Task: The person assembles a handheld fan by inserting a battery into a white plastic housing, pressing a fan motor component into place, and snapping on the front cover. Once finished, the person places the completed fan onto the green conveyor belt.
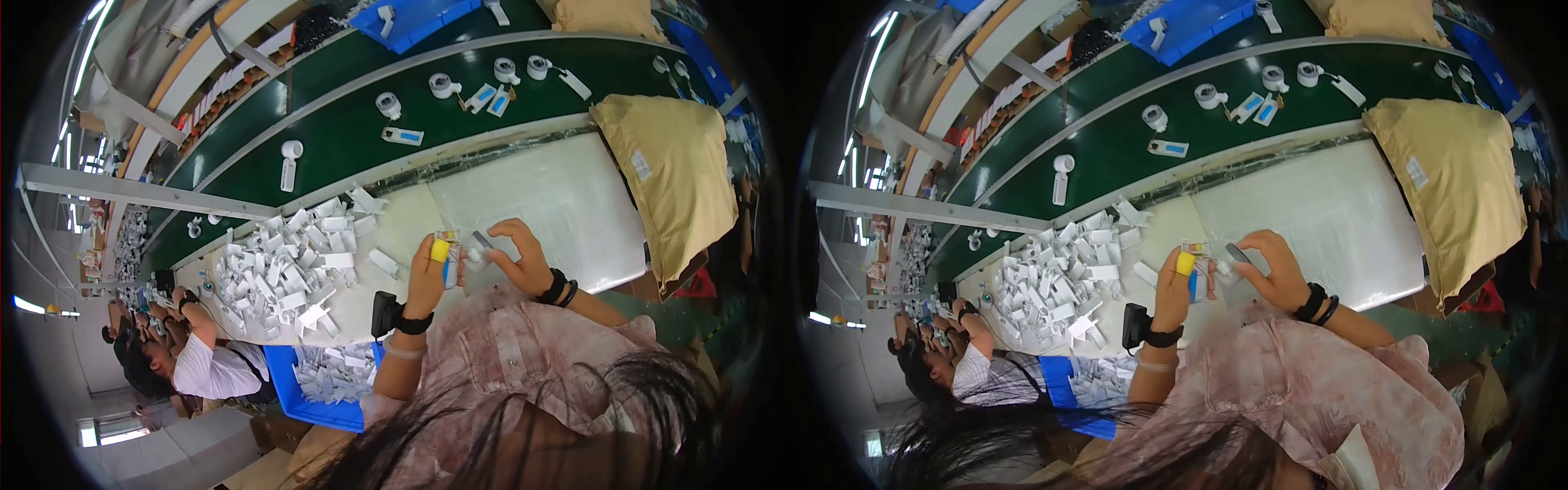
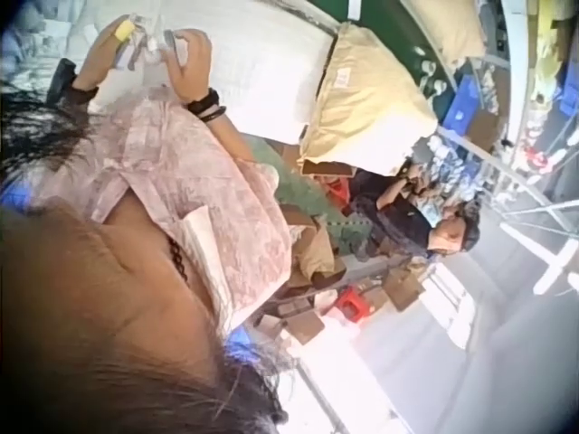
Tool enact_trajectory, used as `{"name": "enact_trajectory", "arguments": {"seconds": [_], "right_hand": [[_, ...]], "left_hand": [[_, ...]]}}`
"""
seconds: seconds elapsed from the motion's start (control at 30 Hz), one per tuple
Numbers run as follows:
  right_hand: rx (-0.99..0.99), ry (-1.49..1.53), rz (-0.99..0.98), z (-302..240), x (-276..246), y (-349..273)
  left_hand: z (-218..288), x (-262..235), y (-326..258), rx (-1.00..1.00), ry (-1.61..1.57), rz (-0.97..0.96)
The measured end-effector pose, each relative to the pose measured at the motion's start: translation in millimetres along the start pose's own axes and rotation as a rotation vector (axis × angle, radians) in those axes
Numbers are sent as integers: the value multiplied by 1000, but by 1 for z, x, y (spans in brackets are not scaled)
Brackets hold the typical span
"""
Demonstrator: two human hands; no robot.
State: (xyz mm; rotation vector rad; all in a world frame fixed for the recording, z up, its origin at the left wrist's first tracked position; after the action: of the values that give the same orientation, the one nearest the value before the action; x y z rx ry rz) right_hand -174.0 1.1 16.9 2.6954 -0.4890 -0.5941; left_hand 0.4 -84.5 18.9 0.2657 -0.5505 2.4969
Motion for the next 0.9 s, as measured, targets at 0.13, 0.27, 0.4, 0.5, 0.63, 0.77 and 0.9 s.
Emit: {"name": "enact_trajectory", "arguments": {"seconds": [0.13, 0.27, 0.4, 0.5, 0.63, 0.77, 0.9], "right_hand": [[157, 60, -136, 29, 1, -9], [259, 15, -298, 53, 5, -24], [305, -21, -393, 64, 20, -26], [320, -21, -499, 74, 35, -17], [337, -80, -508, 90, 38, 28], [-14, -343, -467, 122, 82, 127], [-305, -515, -359, 150, 158, 242]], "left_hand": [[18, -57, 48, 59, 3, 121], [34, -127, 122, 113, 134, 305], [25, -250, 217, 395, 336, 495], [30, -312, 242, 438, 675, 758], [52, -252, 255, 606, 1249, 1157], [32, -207, 238, 761, 1072, 900], [-13, -151, 195, 638, 795, 358]]}}
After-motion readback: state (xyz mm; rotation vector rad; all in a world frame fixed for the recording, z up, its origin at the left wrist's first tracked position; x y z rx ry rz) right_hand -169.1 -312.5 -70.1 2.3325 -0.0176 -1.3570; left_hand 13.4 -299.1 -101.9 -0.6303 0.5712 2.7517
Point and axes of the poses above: each hand's wrist, its own y-axis towards the middle knuckle, its own x-axis out of the palm, z = x × y, the point moved 3 cm from there along y, towards the middle knuckle, and after that the axes turned 2 degrees about -y, right-handed, at the moved point
